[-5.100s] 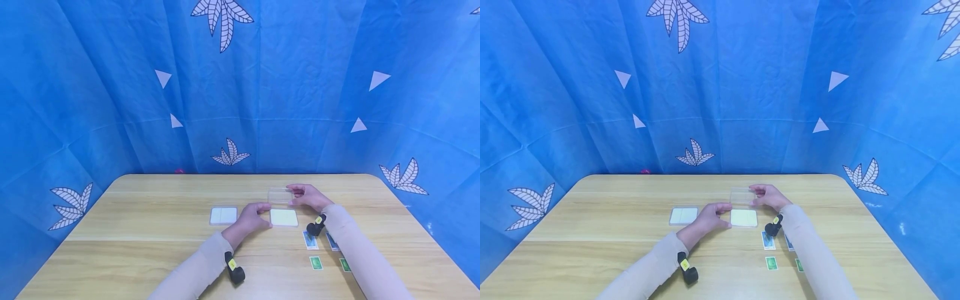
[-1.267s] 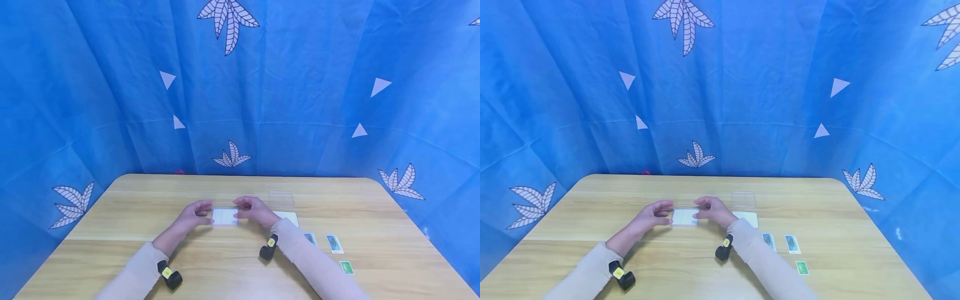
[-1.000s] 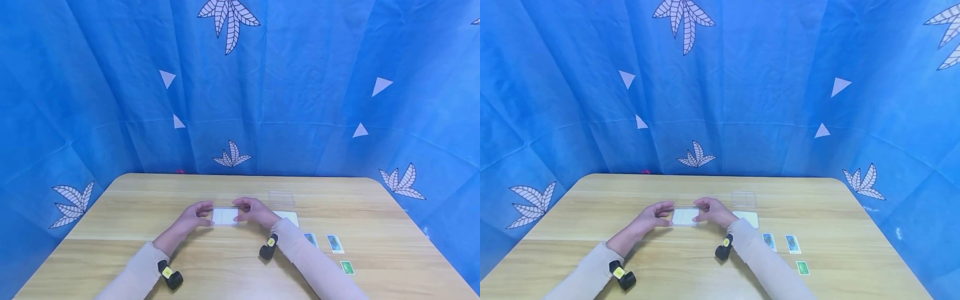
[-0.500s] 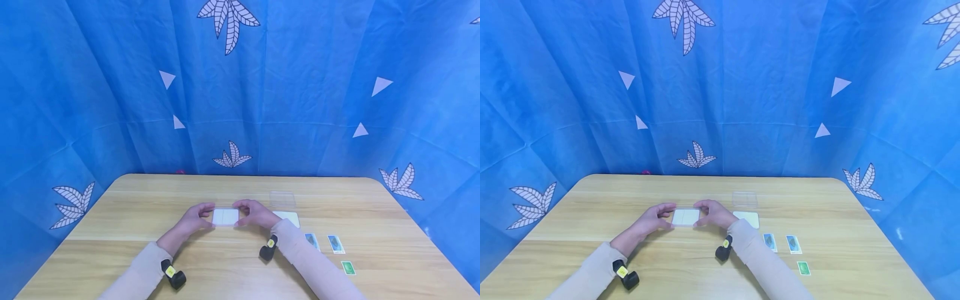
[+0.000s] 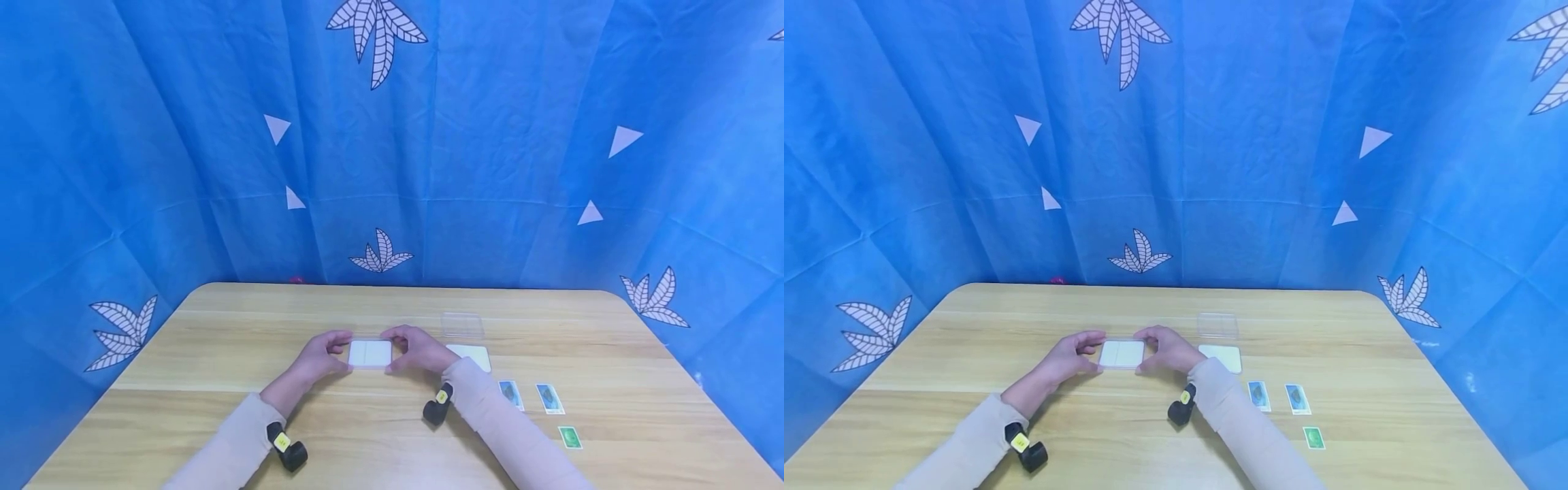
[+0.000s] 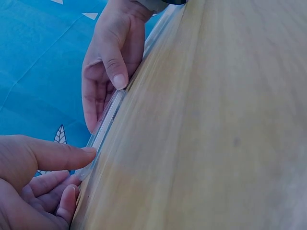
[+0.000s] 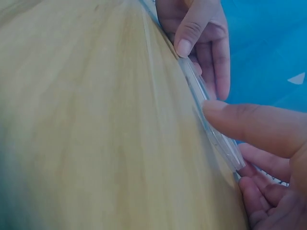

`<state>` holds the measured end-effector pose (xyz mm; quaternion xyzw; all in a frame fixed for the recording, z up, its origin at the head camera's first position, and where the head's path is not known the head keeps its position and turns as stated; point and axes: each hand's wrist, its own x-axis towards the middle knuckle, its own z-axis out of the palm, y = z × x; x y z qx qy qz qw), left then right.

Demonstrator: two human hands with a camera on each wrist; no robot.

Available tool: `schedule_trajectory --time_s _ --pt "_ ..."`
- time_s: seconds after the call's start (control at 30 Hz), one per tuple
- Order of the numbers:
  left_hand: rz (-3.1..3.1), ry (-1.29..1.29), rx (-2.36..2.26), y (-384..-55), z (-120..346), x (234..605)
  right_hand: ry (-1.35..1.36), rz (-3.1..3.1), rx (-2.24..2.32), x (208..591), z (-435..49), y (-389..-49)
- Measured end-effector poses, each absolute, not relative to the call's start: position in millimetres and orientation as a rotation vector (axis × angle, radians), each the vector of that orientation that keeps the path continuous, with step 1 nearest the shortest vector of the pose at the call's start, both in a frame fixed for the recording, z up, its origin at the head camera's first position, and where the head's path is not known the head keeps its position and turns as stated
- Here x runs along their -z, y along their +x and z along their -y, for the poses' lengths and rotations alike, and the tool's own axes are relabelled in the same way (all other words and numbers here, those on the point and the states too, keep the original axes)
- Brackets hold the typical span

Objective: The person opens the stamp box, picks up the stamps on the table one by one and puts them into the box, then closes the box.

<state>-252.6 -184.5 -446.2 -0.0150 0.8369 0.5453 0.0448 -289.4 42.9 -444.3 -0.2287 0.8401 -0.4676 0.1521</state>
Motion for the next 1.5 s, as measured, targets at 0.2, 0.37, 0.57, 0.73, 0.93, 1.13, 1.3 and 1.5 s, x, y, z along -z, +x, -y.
schedule_trajectory --time_s 0.2,0.37,0.57,0.73,0.93,1.13,1.3,1.5 --pt "-2.565 -0.064 -1.642 -252.7 183.3 445.5 -0.663 -2.441 1.324 444.2 -42.5 -288.5" --pt "-2.571 -0.068 -1.636 -252.0 183.2 445.5 -0.703 -2.469 1.308 446.2 -42.4 -289.0" --pt "-2.576 -0.052 -1.637 -251.3 183.6 445.2 -0.716 -2.483 1.306 449.2 -41.4 -290.8" --pt "-2.586 -0.051 -1.625 -251.3 183.3 445.6 -0.71 -2.496 1.294 450.9 -41.9 -292.3" --pt "-2.59 -0.04 -1.628 -252.1 182.2 445.9 -0.709 -2.489 1.29 449.9 -43.0 -293.9" --pt "-2.595 -0.058 -1.62 -253.1 181.4 446.6 -0.693 -2.469 1.303 448.9 -43.1 -293.5" --pt "-2.599 -0.065 -1.612 -252.8 181.3 447.6 -0.678 -2.468 1.313 451.4 -41.8 -293.5" --pt "-2.607 -0.083 -1.599 -253.4 180.4 447.1 -0.678 -2.491 1.34 447.8 -40.3 -290.2"
